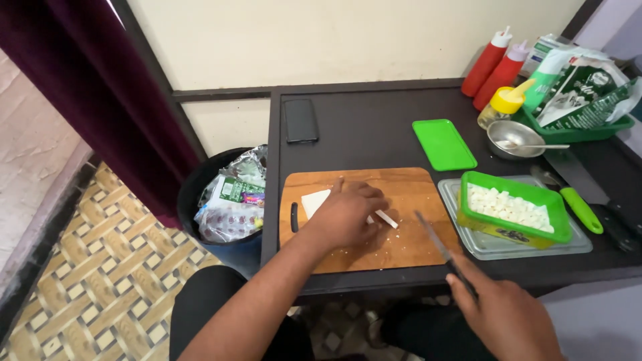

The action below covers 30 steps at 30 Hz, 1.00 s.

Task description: Cutting paneer (Indian cottage cheese) into small cubes on a wooden cutting board.

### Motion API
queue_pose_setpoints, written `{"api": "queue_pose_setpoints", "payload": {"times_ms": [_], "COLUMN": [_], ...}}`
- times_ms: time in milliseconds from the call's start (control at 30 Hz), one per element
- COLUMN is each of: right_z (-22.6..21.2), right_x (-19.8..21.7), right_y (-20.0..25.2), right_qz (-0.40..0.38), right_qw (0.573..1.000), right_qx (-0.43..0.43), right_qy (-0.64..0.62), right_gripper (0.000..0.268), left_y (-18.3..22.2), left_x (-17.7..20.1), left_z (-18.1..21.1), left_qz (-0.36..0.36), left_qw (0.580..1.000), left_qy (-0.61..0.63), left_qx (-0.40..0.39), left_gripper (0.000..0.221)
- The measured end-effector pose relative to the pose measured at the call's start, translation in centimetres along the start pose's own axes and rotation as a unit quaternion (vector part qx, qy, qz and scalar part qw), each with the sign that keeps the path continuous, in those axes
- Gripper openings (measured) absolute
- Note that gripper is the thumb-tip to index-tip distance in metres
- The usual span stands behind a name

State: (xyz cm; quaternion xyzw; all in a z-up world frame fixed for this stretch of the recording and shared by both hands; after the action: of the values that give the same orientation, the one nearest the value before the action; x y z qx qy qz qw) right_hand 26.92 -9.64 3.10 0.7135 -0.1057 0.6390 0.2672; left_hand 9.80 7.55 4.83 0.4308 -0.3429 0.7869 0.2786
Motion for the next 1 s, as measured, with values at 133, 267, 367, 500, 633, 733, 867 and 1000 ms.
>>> {"api": "queue_pose_setpoints", "payload": {"times_ms": [133, 267, 367, 500, 633, 733, 867, 1000], "right_z": [0.5, -1.2, -2.8, -4.2, -5.2, -5.5, -5.0, -4.0], "right_x": [-1.0, -1.9, -1.4, -1.7, -1.1, -1.1, -2.3, -3.0], "right_y": [-1.3, -1.4, -1.3, -1.8, -1.4, -1.5, -2.7, -3.0], "right_qz": [0.069, 0.06, 0.079, 0.093, 0.1, 0.108, 0.084, 0.095], "right_qw": [0.995, 0.993, 0.989, 0.989, 0.989, 0.989, 0.993, 0.992], "right_qx": [0.03, 0.035, 0.043, 0.051, 0.06, 0.067, 0.067, 0.073], "right_qy": [-0.069, -0.097, -0.117, -0.103, -0.086, -0.072, -0.044, -0.033], "right_gripper": [0.056, 0.058, 0.059, 0.047, 0.052, 0.052, 0.046, 0.049], "left_y": [-1.3, -2.2, -2.6, -2.7, -2.4, -2.3, -2.4, -2.2], "left_x": [-1.1, -2.9, -3.6, -3.0, -2.3, -2.6, -2.2, -2.4], "left_z": [1.3, 0.6, -0.2, -0.7, -0.2, -0.7, -0.9, -0.8], "left_qz": [-0.07, -0.078, -0.034, 0.008, 0.031, 0.058, 0.081, 0.086], "left_qw": [0.997, 0.996, 0.998, 0.999, 0.999, 0.997, 0.995, 0.995], "left_qy": [-0.015, -0.04, -0.038, -0.008, 0.016, 0.023, 0.023, 0.014], "left_qx": [-0.01, 0.01, 0.021, 0.034, 0.03, 0.039, 0.046, 0.041], "left_gripper": [0.036, 0.022, 0.022, 0.023, 0.022, 0.019, 0.018, 0.019]}}
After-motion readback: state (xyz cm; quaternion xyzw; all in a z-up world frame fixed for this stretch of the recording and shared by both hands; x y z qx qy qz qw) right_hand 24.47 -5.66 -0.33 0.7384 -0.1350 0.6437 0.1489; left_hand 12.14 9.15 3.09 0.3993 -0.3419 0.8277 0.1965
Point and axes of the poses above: each hand's wrist, its own y-axis away from the middle knuckle, its own x-axis out of the back of the hand, z = x × y, the point moved 10 cm from there along -y, towards the middle knuckle, and after that the axes turned 1 degree about -y, right-handed, at the moved point
